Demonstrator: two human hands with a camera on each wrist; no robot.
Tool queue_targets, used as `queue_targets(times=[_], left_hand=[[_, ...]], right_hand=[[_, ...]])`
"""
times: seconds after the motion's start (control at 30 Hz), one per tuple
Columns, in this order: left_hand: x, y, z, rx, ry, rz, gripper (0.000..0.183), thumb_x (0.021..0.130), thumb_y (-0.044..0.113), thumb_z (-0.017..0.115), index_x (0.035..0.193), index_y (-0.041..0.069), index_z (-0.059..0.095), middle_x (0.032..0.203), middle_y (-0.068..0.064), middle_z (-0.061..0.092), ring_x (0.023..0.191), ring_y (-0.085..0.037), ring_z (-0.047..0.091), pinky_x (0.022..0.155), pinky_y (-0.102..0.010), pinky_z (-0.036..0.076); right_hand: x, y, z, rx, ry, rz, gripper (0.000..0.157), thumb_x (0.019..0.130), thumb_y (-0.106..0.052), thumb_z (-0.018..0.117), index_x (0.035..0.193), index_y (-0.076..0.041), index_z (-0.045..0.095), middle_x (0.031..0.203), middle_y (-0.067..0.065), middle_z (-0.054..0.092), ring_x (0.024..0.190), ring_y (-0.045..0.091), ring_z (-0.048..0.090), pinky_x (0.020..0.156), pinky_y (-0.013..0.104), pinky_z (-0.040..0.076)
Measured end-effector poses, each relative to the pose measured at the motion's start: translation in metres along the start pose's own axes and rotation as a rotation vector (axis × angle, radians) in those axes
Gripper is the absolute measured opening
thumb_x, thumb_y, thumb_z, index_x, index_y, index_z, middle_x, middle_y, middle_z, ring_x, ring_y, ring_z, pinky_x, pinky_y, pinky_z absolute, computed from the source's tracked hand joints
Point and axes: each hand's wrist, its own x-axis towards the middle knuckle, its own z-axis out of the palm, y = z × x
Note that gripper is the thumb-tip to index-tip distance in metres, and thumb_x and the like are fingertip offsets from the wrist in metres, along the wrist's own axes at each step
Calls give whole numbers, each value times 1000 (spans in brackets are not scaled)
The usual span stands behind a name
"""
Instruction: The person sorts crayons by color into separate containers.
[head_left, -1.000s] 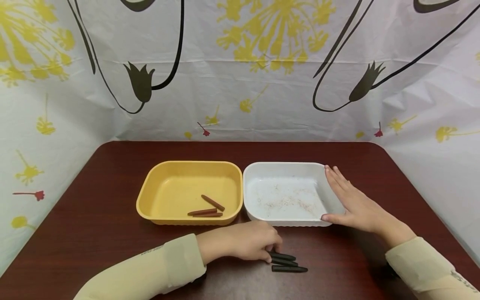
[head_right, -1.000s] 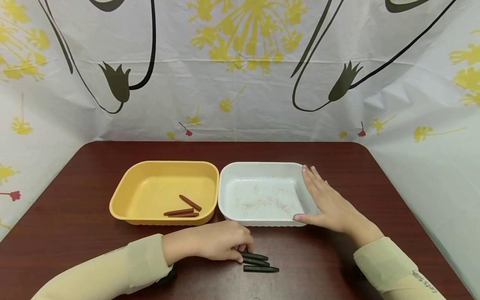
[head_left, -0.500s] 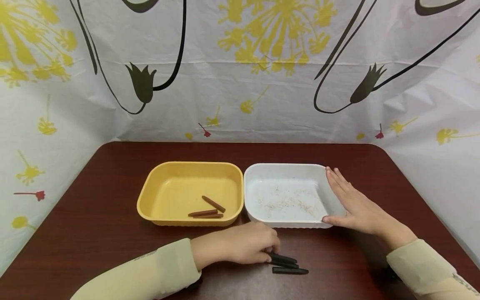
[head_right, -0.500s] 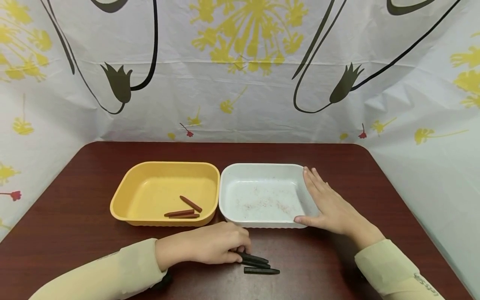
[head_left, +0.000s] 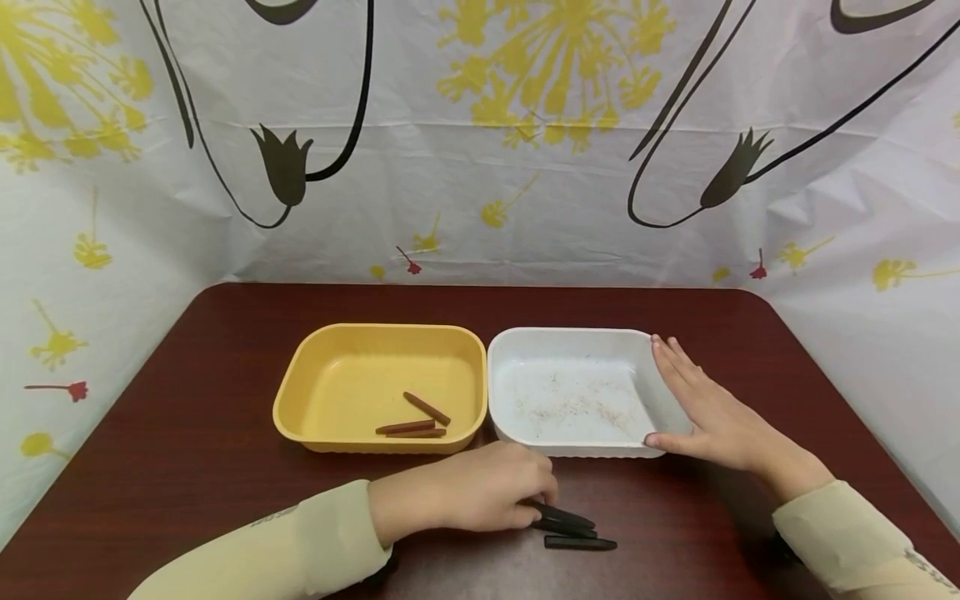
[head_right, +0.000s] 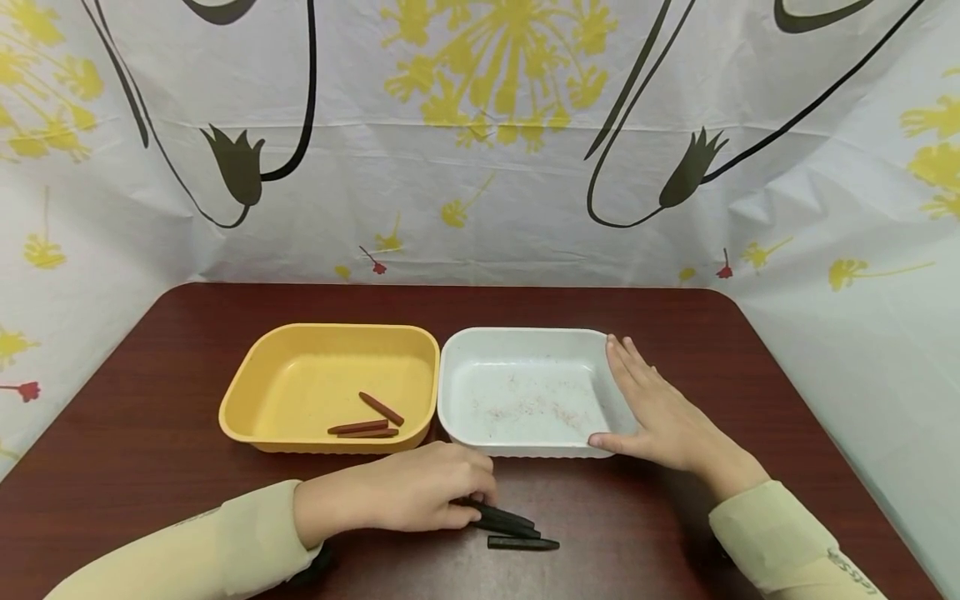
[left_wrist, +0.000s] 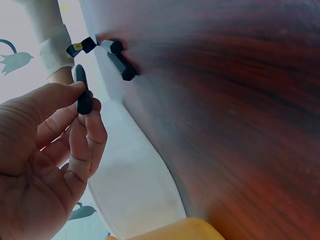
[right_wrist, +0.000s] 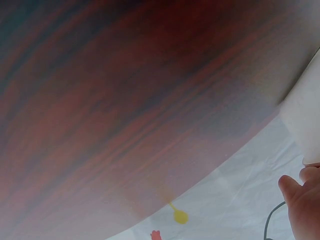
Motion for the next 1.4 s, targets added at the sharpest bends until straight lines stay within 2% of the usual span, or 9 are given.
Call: queue_targets(times=[0.23,0.37,0.53,0.6,0.67,0.8,1.13,1.27,1.4], left_hand=[[-1,6,-9,19,26,6,10,90,15,69,98,18,74,85,11,62,75,4,51,67,-6,38],[1,6,-18,32,45,-21,12,90,14,67,99,18,74,89,10,64,80,1,55,71,-9,42],[1,4,-28,35,90,-59,13,92,14,66,101,16,74,92,8,65,84,-2,58,75,-12,46],[1,1,-31,29,114,-76,14,93,15,65,103,15,75,94,7,66,87,-4,60,78,-14,48],[0,-2,-34,19,139,-97,15,94,15,65,105,15,75,98,6,67,91,-6,61,81,-17,49],[0,-8,-37,-7,180,-123,15,94,16,65,106,14,74,102,4,69,93,-8,63,85,-19,51],[9,-28,-29,-84,259,-219,15,93,13,66,107,11,74,100,1,70,88,-12,63,80,-21,50],[17,-37,-25,-87,268,-264,15,93,13,67,106,10,74,100,0,71,88,-13,64,81,-22,50],[28,-45,-24,-69,257,-295,16,92,14,68,107,9,74,102,-2,72,89,-13,63,81,-22,50]], right_hand=[[0,-1,0,5,4,2,115,81,-44,78,160,-3,5,169,6,1,156,17,-8,111,5,-7],[0,-1,0,13,6,1,115,81,-44,78,160,-3,5,169,6,1,156,18,-8,113,7,-6],[-1,0,1,26,-4,17,114,81,-44,77,160,-4,5,169,6,1,156,17,-8,124,28,1],[-1,0,1,28,-5,21,114,81,-44,77,160,-5,5,169,6,1,156,17,-8,124,32,3],[-1,1,2,27,-5,19,114,81,-44,78,160,-5,5,169,6,1,156,16,-9,123,29,1],[-1,1,2,12,4,4,115,81,-44,78,160,-3,6,169,7,1,156,15,-10,117,15,-5],[0,-1,1,12,8,-4,114,81,-43,78,159,-2,6,169,7,2,156,15,-9,113,7,-6],[-1,-1,2,7,7,-5,114,81,-43,78,160,-3,6,169,6,1,155,14,-10,111,4,-7],[-2,-1,1,8,13,0,114,81,-43,78,160,-3,6,169,5,2,155,12,-10,113,8,-6]])
